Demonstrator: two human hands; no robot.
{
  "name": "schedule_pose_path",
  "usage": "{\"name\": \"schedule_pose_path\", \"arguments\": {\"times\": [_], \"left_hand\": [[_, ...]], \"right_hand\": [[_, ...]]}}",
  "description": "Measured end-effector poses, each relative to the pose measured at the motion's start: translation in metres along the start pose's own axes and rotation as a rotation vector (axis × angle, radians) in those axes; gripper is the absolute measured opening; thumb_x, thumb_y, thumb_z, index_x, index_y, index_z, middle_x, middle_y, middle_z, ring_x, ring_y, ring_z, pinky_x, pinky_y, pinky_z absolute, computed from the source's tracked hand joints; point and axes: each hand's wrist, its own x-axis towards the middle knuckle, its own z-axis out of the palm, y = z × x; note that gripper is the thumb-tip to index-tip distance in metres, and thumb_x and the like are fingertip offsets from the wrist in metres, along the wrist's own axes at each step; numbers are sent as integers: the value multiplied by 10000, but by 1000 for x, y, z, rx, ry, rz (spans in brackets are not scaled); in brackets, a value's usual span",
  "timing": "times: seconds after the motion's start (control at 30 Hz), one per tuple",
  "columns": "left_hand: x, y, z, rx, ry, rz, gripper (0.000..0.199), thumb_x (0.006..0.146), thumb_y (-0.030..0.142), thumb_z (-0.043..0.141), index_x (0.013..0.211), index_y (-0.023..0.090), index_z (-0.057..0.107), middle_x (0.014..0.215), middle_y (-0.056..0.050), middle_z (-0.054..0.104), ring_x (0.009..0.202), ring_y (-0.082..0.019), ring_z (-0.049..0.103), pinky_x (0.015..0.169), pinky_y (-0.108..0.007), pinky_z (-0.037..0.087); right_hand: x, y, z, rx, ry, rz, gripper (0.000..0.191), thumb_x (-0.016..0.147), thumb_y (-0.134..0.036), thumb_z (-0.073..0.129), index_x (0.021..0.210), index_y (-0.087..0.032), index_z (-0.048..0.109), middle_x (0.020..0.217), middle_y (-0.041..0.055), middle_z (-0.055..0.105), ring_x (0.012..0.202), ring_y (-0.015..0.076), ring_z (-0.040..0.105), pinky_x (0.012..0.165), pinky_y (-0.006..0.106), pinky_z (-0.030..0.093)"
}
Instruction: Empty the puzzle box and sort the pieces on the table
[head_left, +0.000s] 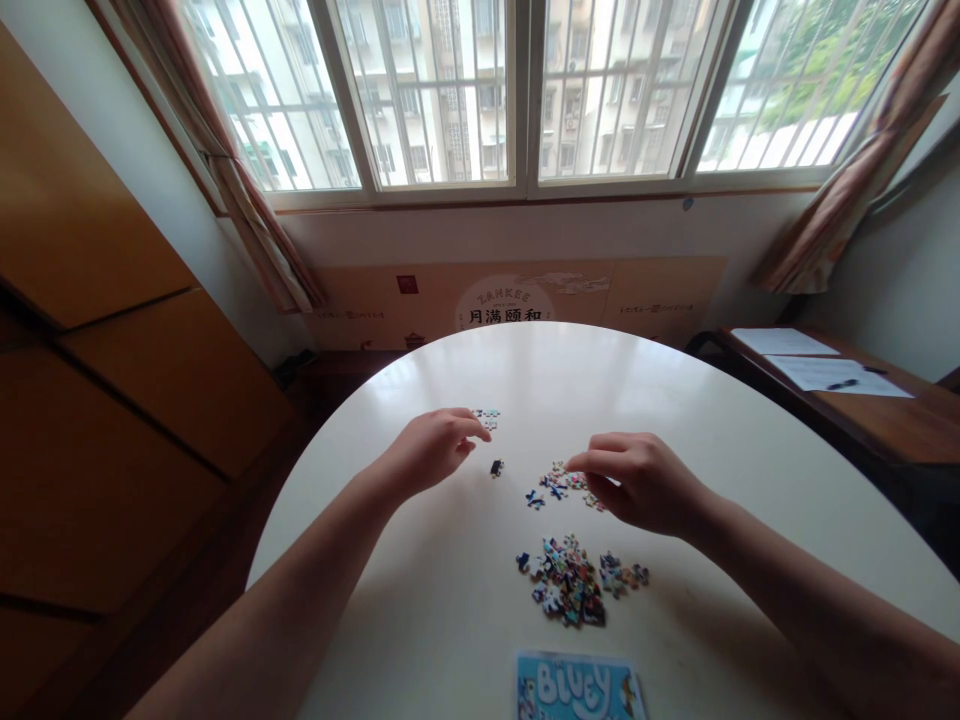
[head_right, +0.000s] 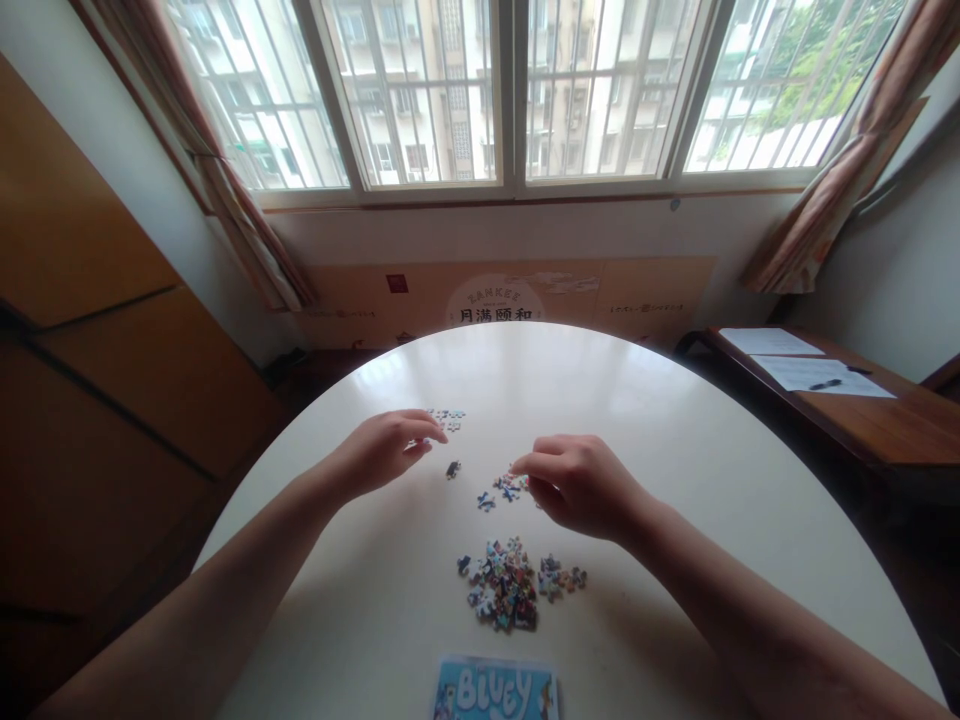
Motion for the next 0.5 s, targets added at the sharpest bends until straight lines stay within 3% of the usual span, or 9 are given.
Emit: {"name": "schedule_pose_path", "arguments": {"times": [0.13, 0.23, 0.5], "left_hand": [[-1, 12, -2, 27, -115, -32, 118, 858, 249, 656, 917, 235, 758, 979, -30, 735, 912, -221, 671, 819, -338, 509], [0, 20, 5, 41, -176, -51, 122, 827, 268, 702, 930, 232, 756, 992, -38, 728, 921, -236, 667, 825, -352, 504], [3, 24, 9, 53, -144, -127, 98, 825, 253, 680, 878, 230, 758, 1006, -36, 712, 935, -233, 655, 818, -337, 506]], "right_hand": [[0, 0, 2, 13, 4, 3, 227, 912, -140, 502, 967, -206, 712, 725, -9, 625, 630, 64, 532, 590, 206, 368], [0, 0, 3, 19, 7, 12, 232, 915, -136, 499, 965, -204, 714, 721, -7, 620, 627, 62, 526, 586, 206, 361], [1, -2, 3, 17, 19, 8, 231, 913, -132, 501, 958, -204, 716, 722, -7, 623, 619, 64, 525, 585, 199, 358]]}}
